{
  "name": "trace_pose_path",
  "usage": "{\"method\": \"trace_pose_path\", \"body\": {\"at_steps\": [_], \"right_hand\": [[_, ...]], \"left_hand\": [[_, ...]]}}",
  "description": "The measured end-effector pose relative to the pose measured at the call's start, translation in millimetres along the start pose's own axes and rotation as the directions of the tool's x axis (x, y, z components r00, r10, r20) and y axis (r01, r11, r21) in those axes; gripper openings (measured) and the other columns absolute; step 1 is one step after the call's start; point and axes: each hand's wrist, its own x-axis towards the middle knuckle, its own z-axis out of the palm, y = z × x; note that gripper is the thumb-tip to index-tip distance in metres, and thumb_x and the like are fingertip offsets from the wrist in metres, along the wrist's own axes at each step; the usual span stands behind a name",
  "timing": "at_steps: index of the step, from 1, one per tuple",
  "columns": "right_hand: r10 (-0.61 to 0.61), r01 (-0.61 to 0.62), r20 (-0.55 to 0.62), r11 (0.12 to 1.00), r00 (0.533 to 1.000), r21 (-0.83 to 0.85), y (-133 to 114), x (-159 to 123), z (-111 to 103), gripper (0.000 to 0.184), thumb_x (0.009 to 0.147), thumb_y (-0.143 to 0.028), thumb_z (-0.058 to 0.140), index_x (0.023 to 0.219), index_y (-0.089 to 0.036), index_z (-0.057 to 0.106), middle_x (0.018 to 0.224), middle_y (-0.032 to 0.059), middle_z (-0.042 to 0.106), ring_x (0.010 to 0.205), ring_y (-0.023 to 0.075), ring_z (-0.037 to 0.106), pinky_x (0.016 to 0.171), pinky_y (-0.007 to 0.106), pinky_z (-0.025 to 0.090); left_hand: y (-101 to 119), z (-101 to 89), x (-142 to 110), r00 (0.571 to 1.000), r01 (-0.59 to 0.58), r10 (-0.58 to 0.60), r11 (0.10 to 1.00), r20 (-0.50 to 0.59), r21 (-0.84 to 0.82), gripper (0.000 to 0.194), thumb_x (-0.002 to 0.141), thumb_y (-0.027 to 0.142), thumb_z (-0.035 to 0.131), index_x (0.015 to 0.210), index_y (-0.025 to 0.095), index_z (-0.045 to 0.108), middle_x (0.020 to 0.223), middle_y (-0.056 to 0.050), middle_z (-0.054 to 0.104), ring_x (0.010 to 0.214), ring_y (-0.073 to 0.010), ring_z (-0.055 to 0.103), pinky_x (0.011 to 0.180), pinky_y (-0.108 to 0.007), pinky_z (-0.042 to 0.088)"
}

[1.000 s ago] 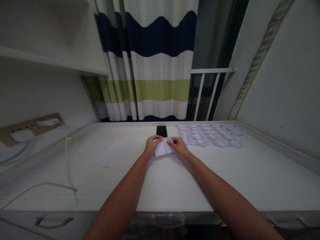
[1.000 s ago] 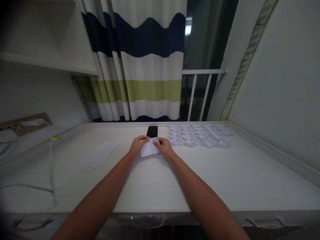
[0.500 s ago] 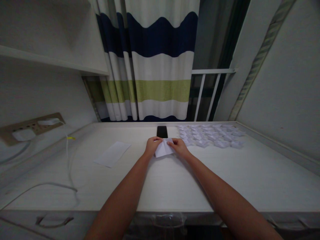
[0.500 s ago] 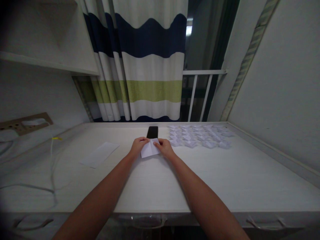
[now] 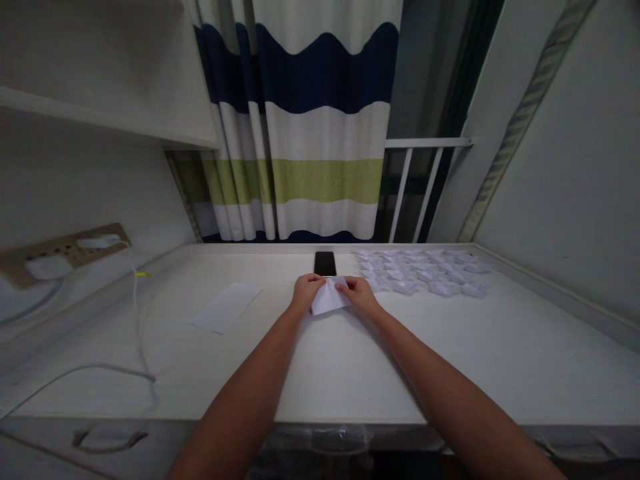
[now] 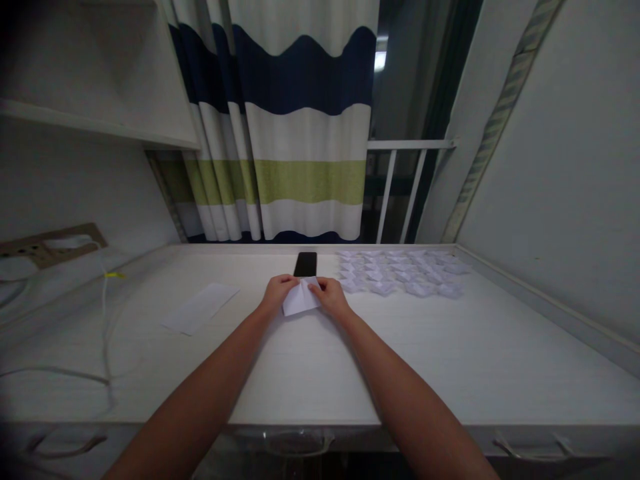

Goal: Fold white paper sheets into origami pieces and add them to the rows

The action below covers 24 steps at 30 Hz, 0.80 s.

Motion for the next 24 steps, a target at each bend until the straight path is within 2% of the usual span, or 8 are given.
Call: {"method": "trace_pose_path", "body": {"at_steps": [4, 7, 10, 14, 17, 21, 24], "right_hand": [[-0.015, 0.014, -0.018, 0.999, 1.0, -0.04, -0.2, -0.8, 0.7, 0.028, 0.071, -0.034, 0.051, 0.078, -0.013, 0.068, 0.071, 0.004, 0.067, 0.063, 0.0194, 0.058, 0.054, 0.026, 0.041], [-0.07, 0.068, -0.032, 0.995, 0.997, -0.077, -2.7, -2.2, 0.6, 0.026, 0.075, -0.028, 0.049, 0.086, -0.016, 0.068, 0.081, 0.0048, 0.069, 0.072, 0.0203, 0.06, 0.062, 0.028, 0.044], [-0.179, 0.165, -0.049, 0.963, 0.983, -0.212, -7.4, -4.3, -0.6, 0.025, 0.075, -0.019, 0.049, 0.091, -0.02, 0.068, 0.086, 0.0049, 0.068, 0.079, 0.0197, 0.061, 0.072, 0.03, 0.045], [-0.277, 0.262, 0.011, 0.894, 0.961, -0.364, -13.3, -6.9, -2.6, 0.031, 0.074, -0.012, 0.048, 0.096, -0.023, 0.066, 0.087, 0.0045, 0.068, 0.08, 0.0185, 0.061, 0.074, 0.031, 0.046], [-0.262, 0.25, 0.02, 0.894, 0.965, -0.372, -14.2, -7.5, -2.6, 0.031, 0.075, -0.013, 0.047, 0.098, -0.023, 0.065, 0.093, 0.0041, 0.068, 0.085, 0.019, 0.062, 0.078, 0.032, 0.046], [-0.226, 0.21, -0.018, 0.931, 0.974, -0.299, -11.5, -6.4, -1.6, 0.028, 0.078, -0.019, 0.046, 0.099, -0.021, 0.064, 0.1, 0.004, 0.066, 0.092, 0.02, 0.061, 0.082, 0.033, 0.046], [-0.215, 0.198, -0.034, 0.942, 0.976, -0.273, -9.6, -5.6, -1.4, 0.028, 0.078, -0.021, 0.045, 0.1, -0.02, 0.064, 0.101, 0.0038, 0.065, 0.092, 0.0198, 0.061, 0.082, 0.033, 0.046]], "left_hand": [[0.9, 0.2, -1.1, 1.0, 0.001, -0.001, 1.0, -0.01, -0.005, 0.009, 0.053, 0.023, 0.06, 0.053, 0.014, 0.062, 0.053, 0.0, 0.056, 0.053, -0.0131, 0.049, 0.054, -0.024, 0.034], [1.6, 1.1, -2.3, 0.999, 0.021, -0.021, 1.0, -0.031, -0.01, 0.009, 0.053, 0.023, 0.06, 0.053, 0.014, 0.062, 0.051, 0.0, 0.055, 0.052, -0.0125, 0.048, 0.051, -0.023, 0.033], [2.1, 2.0, -3.2, 0.999, 0.042, -0.043, 0.999, -0.033, -0.034, 0.008, 0.053, 0.022, 0.059, 0.054, 0.014, 0.062, 0.05, 0.0, 0.055, 0.05, -0.012, 0.047, 0.049, -0.023, 0.032], [1.4, 2.4, -3.1, 0.998, 0.052, -0.053, 0.995, -0.018, -0.086, 0.009, 0.054, 0.022, 0.059, 0.054, 0.013, 0.062, 0.049, 0.0, 0.054, 0.049, -0.0114, 0.047, 0.048, -0.023, 0.033], [0.6, 2.0, -2.6, 0.998, 0.064, -0.064, 0.989, 0.003, -0.135, 0.011, 0.053, 0.023, 0.059, 0.056, 0.013, 0.063, 0.05, -0.001, 0.056, 0.05, -0.012, 0.048, 0.048, -0.023, 0.034], [0.0, 1.7, -2.1, 0.997, 0.067, -0.061, 0.986, 0.047, -0.151, 0.013, 0.054, 0.024, 0.059, 0.059, 0.012, 0.064, 0.052, -0.002, 0.057, 0.05, -0.0123, 0.049, 0.05, -0.023, 0.034], [-0.6, 2.0, -1.5, 0.998, 0.059, -0.054, 0.987, 0.041, -0.147, 0.013, 0.054, 0.024, 0.06, 0.059, 0.013, 0.064, 0.053, -0.002, 0.058, 0.051, -0.0123, 0.05, 0.051, -0.023, 0.035]]}}
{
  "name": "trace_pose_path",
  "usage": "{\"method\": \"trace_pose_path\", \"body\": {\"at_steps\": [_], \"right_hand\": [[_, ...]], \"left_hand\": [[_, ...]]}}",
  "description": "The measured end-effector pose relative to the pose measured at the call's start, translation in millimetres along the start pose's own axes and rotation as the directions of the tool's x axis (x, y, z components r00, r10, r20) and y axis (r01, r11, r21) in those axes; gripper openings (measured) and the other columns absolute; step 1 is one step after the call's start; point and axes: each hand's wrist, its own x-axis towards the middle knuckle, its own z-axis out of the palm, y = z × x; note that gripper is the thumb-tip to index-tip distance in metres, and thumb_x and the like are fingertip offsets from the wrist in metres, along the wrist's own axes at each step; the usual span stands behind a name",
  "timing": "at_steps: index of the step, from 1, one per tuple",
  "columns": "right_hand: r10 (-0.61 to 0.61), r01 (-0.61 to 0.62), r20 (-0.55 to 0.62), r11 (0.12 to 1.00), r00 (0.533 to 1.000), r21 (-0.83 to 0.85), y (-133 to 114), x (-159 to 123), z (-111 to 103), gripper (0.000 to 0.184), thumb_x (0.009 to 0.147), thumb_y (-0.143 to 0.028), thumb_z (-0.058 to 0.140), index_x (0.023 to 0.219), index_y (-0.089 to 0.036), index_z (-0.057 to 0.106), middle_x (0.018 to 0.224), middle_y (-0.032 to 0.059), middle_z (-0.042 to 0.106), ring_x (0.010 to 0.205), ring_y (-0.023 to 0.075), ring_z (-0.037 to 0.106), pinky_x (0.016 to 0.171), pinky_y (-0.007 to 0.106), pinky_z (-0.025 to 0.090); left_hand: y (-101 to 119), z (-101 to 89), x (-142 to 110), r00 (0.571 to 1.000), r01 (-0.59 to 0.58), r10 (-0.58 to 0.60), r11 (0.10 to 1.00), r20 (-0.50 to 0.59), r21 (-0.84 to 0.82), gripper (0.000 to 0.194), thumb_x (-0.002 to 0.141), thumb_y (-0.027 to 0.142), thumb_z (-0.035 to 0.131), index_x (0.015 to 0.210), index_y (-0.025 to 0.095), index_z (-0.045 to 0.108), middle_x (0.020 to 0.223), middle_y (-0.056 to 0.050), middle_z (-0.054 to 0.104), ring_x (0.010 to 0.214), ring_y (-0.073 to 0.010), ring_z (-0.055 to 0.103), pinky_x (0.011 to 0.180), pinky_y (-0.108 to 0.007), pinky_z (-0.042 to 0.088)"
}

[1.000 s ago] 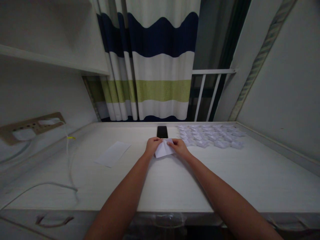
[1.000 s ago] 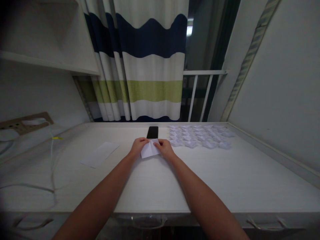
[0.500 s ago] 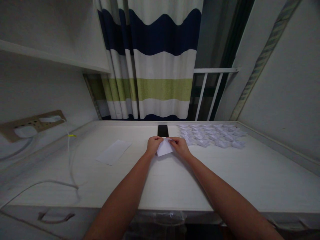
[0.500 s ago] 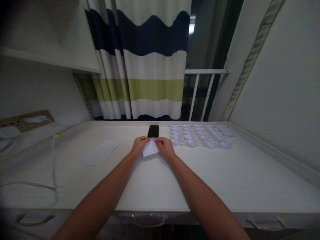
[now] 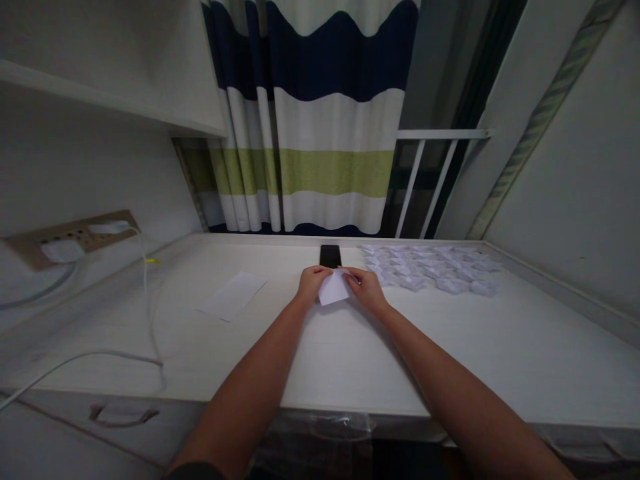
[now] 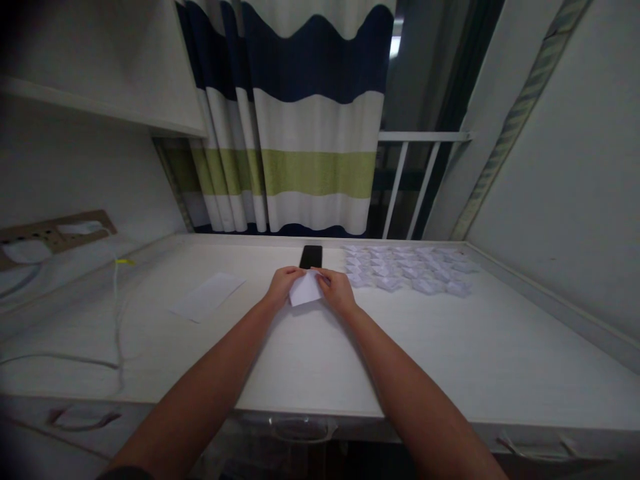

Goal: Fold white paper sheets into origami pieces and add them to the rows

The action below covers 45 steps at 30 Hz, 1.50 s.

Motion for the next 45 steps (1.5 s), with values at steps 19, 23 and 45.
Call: {"method": "trace_pose_path", "body": {"at_steps": [19, 23, 45], "right_hand": [[-0.139, 0.143, 0.092, 0.989, 0.986, -0.042, 0.5, 0.2, -3.7, 0.04, 0.069, -0.005, 0.044, 0.098, -0.022, 0.065, 0.091, 0.0041, 0.066, 0.08, 0.0164, 0.058, 0.073, 0.029, 0.043], [-0.138, 0.141, 0.11, 0.99, 0.984, -0.016, -1.0, 0.7, -5.0, 0.038, 0.069, -0.007, 0.044, 0.098, -0.02, 0.065, 0.09, 0.0057, 0.064, 0.08, 0.0162, 0.057, 0.073, 0.029, 0.043], [0.153, -0.179, 0.096, 0.895, 0.984, 0.408, 9.4, 4.7, 5.9, 0.041, 0.062, -0.029, 0.062, 0.102, -0.018, 0.055, 0.073, 0.0005, 0.06, 0.064, 0.0125, 0.054, 0.058, 0.025, 0.043]], "left_hand": [[-1.1, 1.6, 0.5, 0.998, 0.054, -0.056, 0.987, -0.012, -0.151, 0.016, 0.05, 0.025, 0.063, 0.057, 0.011, 0.064, 0.051, -0.003, 0.059, 0.049, -0.0129, 0.051, 0.048, -0.024, 0.035], [-1.3, 1.5, 0.7, 0.998, 0.063, -0.065, 0.984, -0.003, -0.165, 0.016, 0.05, 0.025, 0.064, 0.058, 0.011, 0.064, 0.052, -0.003, 0.06, 0.05, -0.013, 0.052, 0.048, -0.024, 0.036], [6.6, 0.8, -1.2, 0.998, -0.059, 0.059, 0.996, -0.005, -0.069, 0.019, 0.052, 0.029, 0.066, 0.059, 0.012, 0.064, 0.055, -0.002, 0.059, 0.053, -0.0117, 0.05, 0.052, -0.023, 0.036]]}}
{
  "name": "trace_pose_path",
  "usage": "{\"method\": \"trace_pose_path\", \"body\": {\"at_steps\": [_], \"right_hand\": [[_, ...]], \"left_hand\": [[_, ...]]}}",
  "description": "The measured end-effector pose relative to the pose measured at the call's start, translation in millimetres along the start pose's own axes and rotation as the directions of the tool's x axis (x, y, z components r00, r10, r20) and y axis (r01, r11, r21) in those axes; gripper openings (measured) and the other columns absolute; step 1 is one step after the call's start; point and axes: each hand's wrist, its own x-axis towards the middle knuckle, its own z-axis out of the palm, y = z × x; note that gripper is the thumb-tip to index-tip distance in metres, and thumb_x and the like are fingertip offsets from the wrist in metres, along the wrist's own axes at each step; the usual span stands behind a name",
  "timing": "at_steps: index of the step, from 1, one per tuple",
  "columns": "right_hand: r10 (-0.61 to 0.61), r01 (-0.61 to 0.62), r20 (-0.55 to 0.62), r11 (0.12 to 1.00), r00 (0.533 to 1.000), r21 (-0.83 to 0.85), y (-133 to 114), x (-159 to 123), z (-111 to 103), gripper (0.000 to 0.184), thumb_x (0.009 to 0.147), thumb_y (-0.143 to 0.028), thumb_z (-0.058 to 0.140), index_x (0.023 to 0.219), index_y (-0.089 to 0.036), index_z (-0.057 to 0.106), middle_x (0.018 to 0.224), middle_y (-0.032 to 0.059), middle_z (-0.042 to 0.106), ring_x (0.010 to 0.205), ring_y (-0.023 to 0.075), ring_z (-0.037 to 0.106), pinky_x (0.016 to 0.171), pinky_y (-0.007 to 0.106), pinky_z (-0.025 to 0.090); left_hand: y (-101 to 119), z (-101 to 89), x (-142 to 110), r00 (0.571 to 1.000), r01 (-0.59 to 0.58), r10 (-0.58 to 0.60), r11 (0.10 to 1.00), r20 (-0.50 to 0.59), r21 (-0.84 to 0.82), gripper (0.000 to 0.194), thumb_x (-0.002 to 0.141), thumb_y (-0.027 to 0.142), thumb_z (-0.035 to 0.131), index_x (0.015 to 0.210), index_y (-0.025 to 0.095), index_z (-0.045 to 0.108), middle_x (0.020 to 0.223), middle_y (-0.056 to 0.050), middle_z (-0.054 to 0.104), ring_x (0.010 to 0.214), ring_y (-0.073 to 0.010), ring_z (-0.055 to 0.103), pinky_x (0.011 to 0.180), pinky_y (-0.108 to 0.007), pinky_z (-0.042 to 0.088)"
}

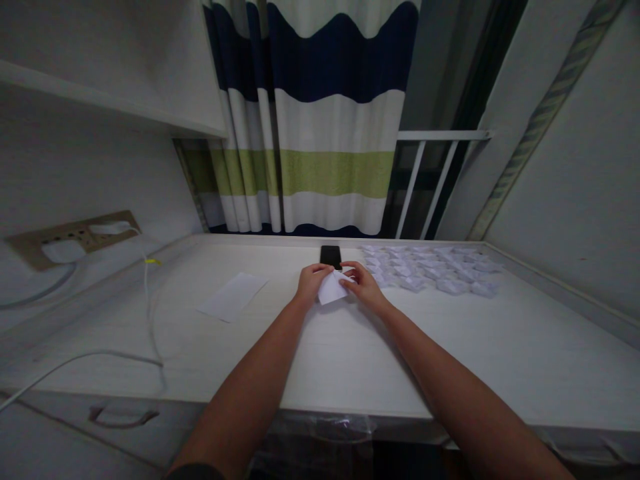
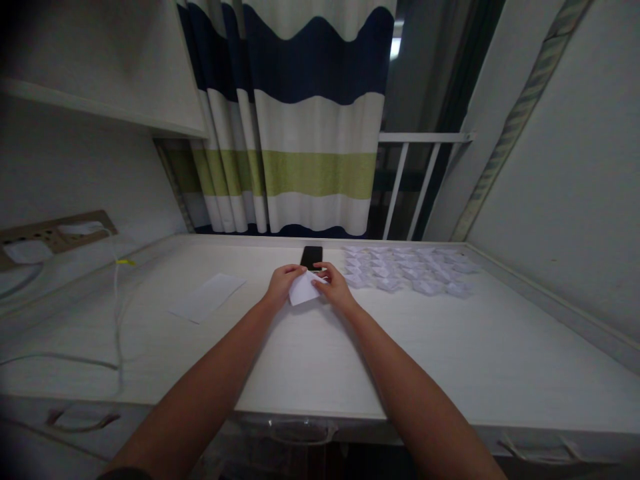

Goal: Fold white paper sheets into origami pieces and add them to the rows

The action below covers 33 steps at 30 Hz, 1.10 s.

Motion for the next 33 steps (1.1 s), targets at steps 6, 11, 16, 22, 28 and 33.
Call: {"method": "trace_pose_path", "body": {"at_steps": [6, 11, 16, 22, 28, 33], "right_hand": [[0.162, -0.159, -0.007, 0.979, 0.987, 0.131, -1.4, -1.0, 1.3, 0.033, 0.054, -0.03, 0.067, 0.081, -0.016, 0.057, 0.066, -0.0017, 0.057, 0.06, 0.0109, 0.052, 0.057, 0.024, 0.041], [0.241, -0.237, 0.003, 0.955, 0.971, 0.18, -3.9, -2.8, 2.5, 0.033, 0.05, -0.03, 0.069, 0.077, -0.015, 0.056, 0.066, -0.0014, 0.058, 0.058, 0.0093, 0.05, 0.052, 0.021, 0.037], [0.264, -0.259, -0.006, 0.948, 0.964, 0.184, -6.6, -3.5, 2.1, 0.032, 0.05, -0.03, 0.069, 0.075, -0.015, 0.056, 0.064, -0.002, 0.057, 0.054, 0.0088, 0.049, 0.05, 0.021, 0.036], [0.269, -0.246, -0.078, 0.943, 0.96, 0.225, -5.4, -1.9, 0.3, 0.032, 0.052, -0.032, 0.068, 0.076, -0.016, 0.055, 0.066, -0.0024, 0.055, 0.056, 0.0091, 0.049, 0.05, 0.021, 0.037], [0.23, -0.197, -0.135, 0.955, 0.964, 0.224, -2.7, -0.2, -1.0, 0.031, 0.05, -0.032, 0.069, 0.073, -0.016, 0.054, 0.066, -0.0024, 0.054, 0.058, 0.0094, 0.05, 0.053, 0.021, 0.039], [0.264, -0.231, -0.12, 0.944, 0.957, 0.233, -4.9, -0.9, -1.1, 0.031, 0.05, -0.032, 0.069, 0.073, -0.017, 0.055, 0.065, -0.0027, 0.056, 0.057, 0.0096, 0.05, 0.053, 0.022, 0.04]], "left_hand": [[2.2, 0.5, -3.1, 0.999, -0.039, 0.039, 0.996, 0.007, 0.08, 0.021, 0.055, 0.032, 0.065, 0.063, 0.013, 0.066, 0.061, -0.003, 0.062, 0.059, -0.0136, 0.052, 0.055, -0.023, 0.037], [2.1, 0.4, -3.9, 0.999, -0.044, 0.043, 0.994, 0.015, 0.1, 0.019, 0.056, 0.031, 0.065, 0.062, 0.013, 0.066, 0.064, -0.004, 0.063, 0.061, -0.0144, 0.054, 0.057, -0.023, 0.039], [5.0, 1.2, -4.1, 0.999, -0.047, 0.046, 0.996, 0.018, 0.078, 0.023, 0.055, 0.028, 0.066, 0.073, 0.014, 0.066, 0.07, -0.004, 0.064, 0.062, -0.0141, 0.055, 0.057, -0.023, 0.04], [-0.9, 4.0, -3.3, 0.997, 0.018, -0.012, 0.997, 0.073, -0.081, 0.046, 0.051, 0.025, 0.071, 0.094, 0.014, 0.061, 0.078, -0.004, 0.065, 0.062, -0.0129, 0.056, 0.057, -0.023, 0.044], [-4.4, 5.9, -6.7, 0.981, 0.083, -0.087, 0.996, 0.175, 0.033, 0.034, 0.048, 0.024, 0.074, 0.079, 0.01, 0.066, 0.077, -0.007, 0.067, 0.07, -0.0183, 0.059, 0.064, -0.027, 0.045], [-2.6, 5.2, -7.6, 0.985, 0.056, -0.067, 0.996, 0.157, 0.075, 0.032, 0.049, 0.022, 0.074, 0.078, 0.011, 0.067, 0.078, -0.007, 0.068, 0.072, -0.0195, 0.061, 0.067, -0.028, 0.045]]}}
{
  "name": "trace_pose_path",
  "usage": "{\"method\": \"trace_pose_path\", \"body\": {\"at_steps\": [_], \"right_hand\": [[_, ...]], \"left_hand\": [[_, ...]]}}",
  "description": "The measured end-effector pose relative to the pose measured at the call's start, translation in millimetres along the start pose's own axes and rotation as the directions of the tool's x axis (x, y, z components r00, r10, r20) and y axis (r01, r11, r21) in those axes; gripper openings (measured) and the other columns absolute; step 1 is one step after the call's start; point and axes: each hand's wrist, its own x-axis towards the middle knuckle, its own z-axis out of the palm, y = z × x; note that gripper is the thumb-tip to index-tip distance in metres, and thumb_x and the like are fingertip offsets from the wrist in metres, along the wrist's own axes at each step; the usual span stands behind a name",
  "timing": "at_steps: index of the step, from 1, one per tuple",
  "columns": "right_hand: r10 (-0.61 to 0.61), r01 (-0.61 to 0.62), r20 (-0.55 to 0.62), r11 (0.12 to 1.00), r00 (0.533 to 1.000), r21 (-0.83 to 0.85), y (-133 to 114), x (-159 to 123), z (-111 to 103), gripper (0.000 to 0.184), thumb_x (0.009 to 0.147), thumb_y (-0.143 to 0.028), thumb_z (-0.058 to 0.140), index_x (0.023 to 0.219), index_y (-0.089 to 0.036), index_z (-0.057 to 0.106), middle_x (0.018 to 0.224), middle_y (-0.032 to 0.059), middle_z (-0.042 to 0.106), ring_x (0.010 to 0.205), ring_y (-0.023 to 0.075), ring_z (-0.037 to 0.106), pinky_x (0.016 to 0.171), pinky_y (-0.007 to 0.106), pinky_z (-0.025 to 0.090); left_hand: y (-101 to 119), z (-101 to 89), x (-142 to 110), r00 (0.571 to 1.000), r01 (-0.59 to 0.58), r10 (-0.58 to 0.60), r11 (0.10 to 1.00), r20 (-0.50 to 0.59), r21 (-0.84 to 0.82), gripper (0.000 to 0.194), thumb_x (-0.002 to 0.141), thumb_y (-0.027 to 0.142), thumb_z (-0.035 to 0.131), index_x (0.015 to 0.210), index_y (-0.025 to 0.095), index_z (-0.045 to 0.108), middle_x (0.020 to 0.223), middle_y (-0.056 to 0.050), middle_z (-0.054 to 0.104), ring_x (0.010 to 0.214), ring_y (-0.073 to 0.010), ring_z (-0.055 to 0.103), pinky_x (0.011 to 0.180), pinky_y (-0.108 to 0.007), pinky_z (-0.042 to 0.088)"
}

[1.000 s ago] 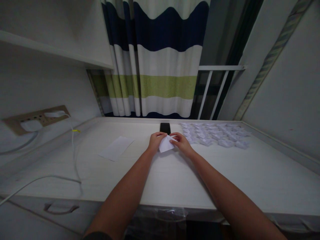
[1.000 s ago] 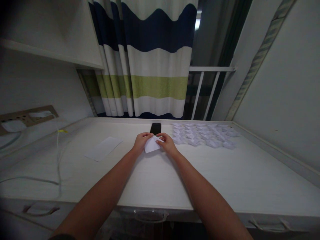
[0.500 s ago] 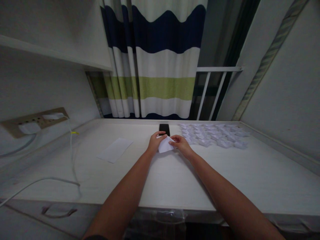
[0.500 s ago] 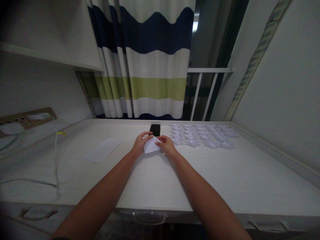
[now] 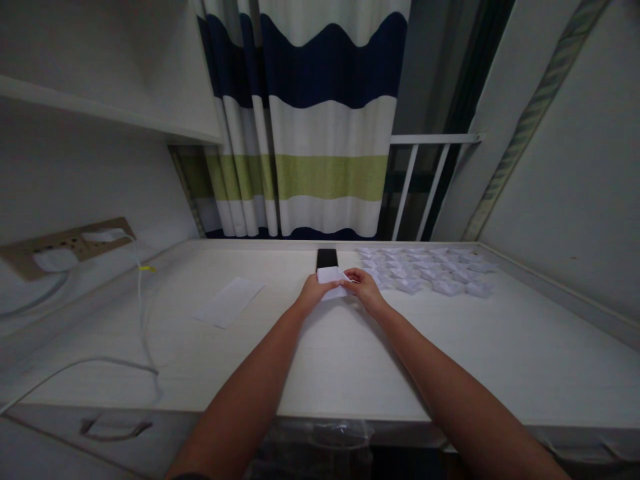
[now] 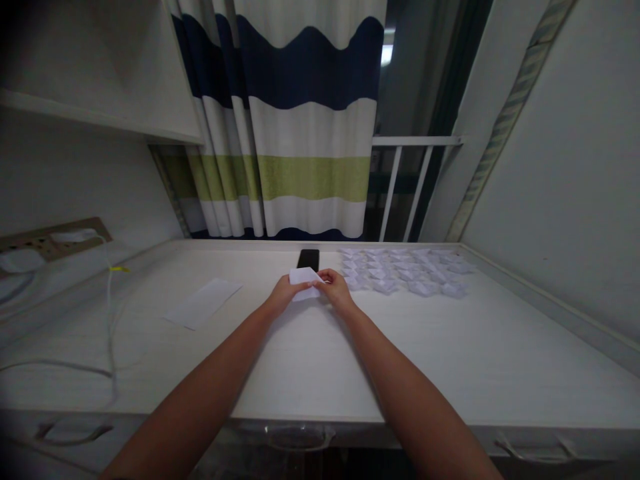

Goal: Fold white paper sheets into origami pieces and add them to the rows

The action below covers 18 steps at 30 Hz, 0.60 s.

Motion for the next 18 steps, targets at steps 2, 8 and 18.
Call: {"method": "trace_pose_path", "body": {"at_steps": [2, 8, 18], "right_hand": [[0.022, -0.022, 0.011, 0.999, 1.0, 0.032, 0.1, 0.0, 0.0, 0.03, 0.049, -0.03, 0.07, 0.072, -0.017, 0.055, 0.064, -0.0027, 0.057, 0.056, 0.0098, 0.052, 0.054, 0.023, 0.04], [0.05, -0.054, 0.041, 0.994, 0.998, 0.1, 2.7, 1.1, 0.1, 0.029, 0.047, -0.028, 0.071, 0.07, -0.017, 0.056, 0.061, -0.0026, 0.059, 0.055, 0.01, 0.054, 0.057, 0.023, 0.042], [0.008, -0.005, -0.045, 0.997, 0.999, 0.075, -3.0, 1.0, 2.2, 0.024, 0.051, -0.035, 0.069, 0.063, -0.016, 0.062, 0.058, -0.001, 0.061, 0.054, 0.0105, 0.05, 0.055, 0.024, 0.038]], "left_hand": [[-0.4, -0.7, 0.3, 1.0, 0.0, 0.0, 1.0, -0.009, 0.008, 0.031, 0.05, 0.021, 0.073, 0.078, 0.011, 0.067, 0.078, -0.007, 0.068, 0.073, -0.0197, 0.061, 0.067, -0.028, 0.045], [-1.4, -3.1, 1.1, 0.999, -0.036, 0.036, 0.993, -0.004, 0.114, 0.03, 0.055, 0.02, 0.07, 0.083, 0.01, 0.066, 0.083, -0.008, 0.068, 0.077, -0.021, 0.061, 0.068, -0.029, 0.046], [-0.9, -0.4, 1.4, 0.999, -0.043, 0.042, 0.957, 0.01, 0.289, 0.028, 0.06, 0.013, 0.065, 0.088, 0.009, 0.064, 0.091, -0.01, 0.067, 0.082, -0.0208, 0.062, 0.072, -0.029, 0.048]]}}
